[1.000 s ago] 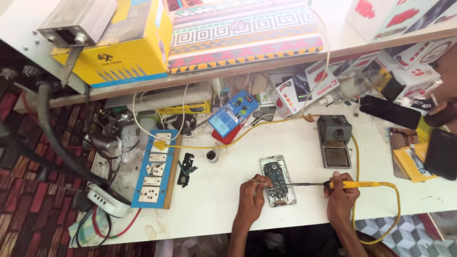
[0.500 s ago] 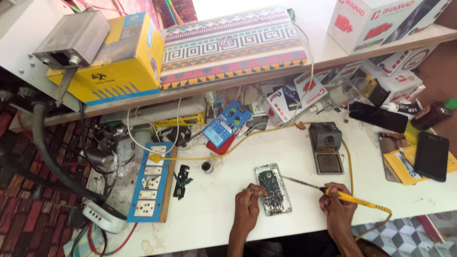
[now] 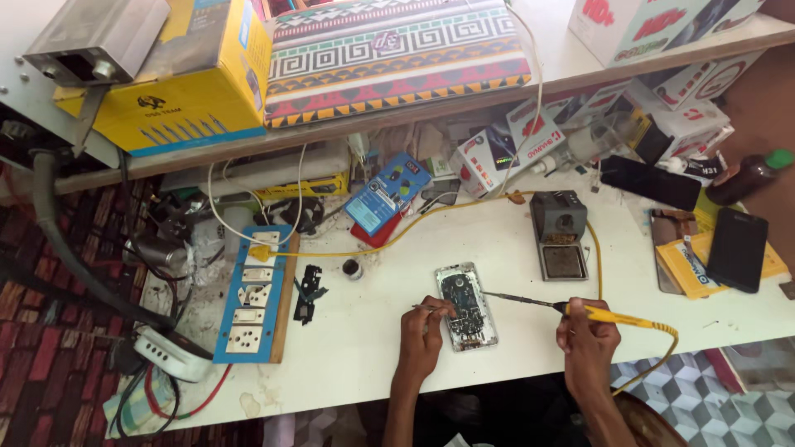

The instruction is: The person uses a soldering iron and tweezers to work on a small circuit board placed on a white workbench. They repeatedly apply the soldering iron to various points on the board while holding components with tweezers.

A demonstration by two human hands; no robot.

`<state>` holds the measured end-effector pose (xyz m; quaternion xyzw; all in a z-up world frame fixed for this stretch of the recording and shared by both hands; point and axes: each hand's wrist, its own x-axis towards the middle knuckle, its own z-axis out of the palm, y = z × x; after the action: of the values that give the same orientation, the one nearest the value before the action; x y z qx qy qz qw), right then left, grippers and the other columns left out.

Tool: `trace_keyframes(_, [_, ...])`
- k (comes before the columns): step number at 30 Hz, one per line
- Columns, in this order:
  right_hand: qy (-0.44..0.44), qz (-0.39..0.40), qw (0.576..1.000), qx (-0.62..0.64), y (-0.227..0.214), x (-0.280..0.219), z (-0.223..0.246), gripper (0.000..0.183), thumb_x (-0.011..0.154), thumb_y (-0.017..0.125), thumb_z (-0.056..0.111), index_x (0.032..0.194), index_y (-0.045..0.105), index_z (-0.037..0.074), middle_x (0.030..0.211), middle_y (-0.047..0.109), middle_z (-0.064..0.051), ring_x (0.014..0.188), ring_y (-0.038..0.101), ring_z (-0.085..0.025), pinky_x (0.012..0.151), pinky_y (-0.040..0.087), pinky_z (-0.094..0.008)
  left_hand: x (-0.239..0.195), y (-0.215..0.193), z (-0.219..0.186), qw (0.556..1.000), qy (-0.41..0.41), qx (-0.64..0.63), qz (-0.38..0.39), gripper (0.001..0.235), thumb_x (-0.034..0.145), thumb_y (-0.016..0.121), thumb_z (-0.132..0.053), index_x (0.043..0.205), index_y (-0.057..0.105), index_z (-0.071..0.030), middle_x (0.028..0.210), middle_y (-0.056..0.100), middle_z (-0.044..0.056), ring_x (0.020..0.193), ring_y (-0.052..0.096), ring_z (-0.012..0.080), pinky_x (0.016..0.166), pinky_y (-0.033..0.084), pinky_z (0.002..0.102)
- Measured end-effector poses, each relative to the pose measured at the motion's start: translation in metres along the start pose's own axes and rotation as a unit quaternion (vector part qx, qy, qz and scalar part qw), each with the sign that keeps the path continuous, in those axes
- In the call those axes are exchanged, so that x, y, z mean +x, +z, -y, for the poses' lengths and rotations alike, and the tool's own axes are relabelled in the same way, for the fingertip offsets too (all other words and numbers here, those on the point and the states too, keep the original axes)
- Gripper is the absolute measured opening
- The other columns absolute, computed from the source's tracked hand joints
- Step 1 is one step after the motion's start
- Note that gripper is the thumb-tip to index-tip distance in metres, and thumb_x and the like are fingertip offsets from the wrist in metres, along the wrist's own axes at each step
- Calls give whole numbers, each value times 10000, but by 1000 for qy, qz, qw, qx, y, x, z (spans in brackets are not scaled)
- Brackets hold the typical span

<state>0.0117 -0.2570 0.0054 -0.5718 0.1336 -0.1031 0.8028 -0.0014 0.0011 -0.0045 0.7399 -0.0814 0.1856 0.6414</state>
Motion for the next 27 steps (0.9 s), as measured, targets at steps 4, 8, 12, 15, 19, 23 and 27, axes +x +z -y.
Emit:
trace_keyframes(4, [-28, -33, 999, -1, 5, 3, -9, 235, 1066, 647, 223, 981, 556, 24, 674, 505, -17, 520, 441, -87, 462, 322, -233, 2, 1, -4, 1000, -17, -6, 1, 145, 982, 521, 75, 848, 579, 73, 871, 723, 158, 844, 738, 249, 819, 589, 349])
trace_keyframes(8, [-29, -24, 999, 30, 8, 10, -19, 187, 1044, 641, 207, 993, 551, 51, 668, 493, -10, 515, 436, -78, 472, 330, -230, 2, 1, -4, 1000, -26, -16, 5, 162, 989, 508, 77, 840, 573, 72, 875, 720, 161, 848, 736, 249, 830, 595, 351])
trace_keyframes(12, [-26, -29, 998, 57, 15, 7, -27, 223, 1076, 607, 182, 926, 494, 62, 699, 445, 17, 519, 412, -59, 478, 334, -226, 1, -1, -1, 1000, -9, -18, 6, 135, 993, 508, 82, 867, 556, 79, 891, 726, 174, 833, 737, 261, 809, 586, 348])
trace_keyframes(15, [-27, -60, 998, -14, 22, 6, -27, 239, 1078, 570, 173, 886, 473, 70, 677, 426, 9, 492, 407, -72, 436, 310, -239, 2, -1, -1, 999, -20, -23, 8, 129, 992, 505, 85, 870, 546, 79, 902, 730, 181, 819, 736, 271, 792, 588, 349])
trace_keyframes(19, [-60, -48, 997, -17, 28, -1, -29, 248, 1086, 560, 165, 882, 442, 87, 689, 457, 9, 496, 419, -63, 440, 331, -230, 1, -3, 0, 999, 35, -6, 4, 114, 1000, 511, 89, 887, 514, 73, 918, 726, 180, 852, 743, 270, 803, 598, 348])
trace_keyframes(23, [-71, -40, 996, -35, 30, 4, -29, 260, 1095, 561, 157, 871, 460, 71, 658, 431, 6, 484, 394, -66, 439, 325, -234, 4, -1, -3, 1000, 15, -21, 3, 92, 980, 531, 107, 903, 575, 83, 907, 730, 187, 825, 741, 274, 785, 594, 351])
trace_keyframes(27, [-74, -23, 996, -43, 29, 0, -28, 253, 1099, 563, 145, 875, 477, 63, 681, 447, 7, 508, 400, -61, 469, 349, -229, 2, -3, -8, 1000, -5, -9, 9, 115, 962, 516, 129, 886, 587, 81, 920, 733, 183, 831, 740, 271, 793, 599, 346])
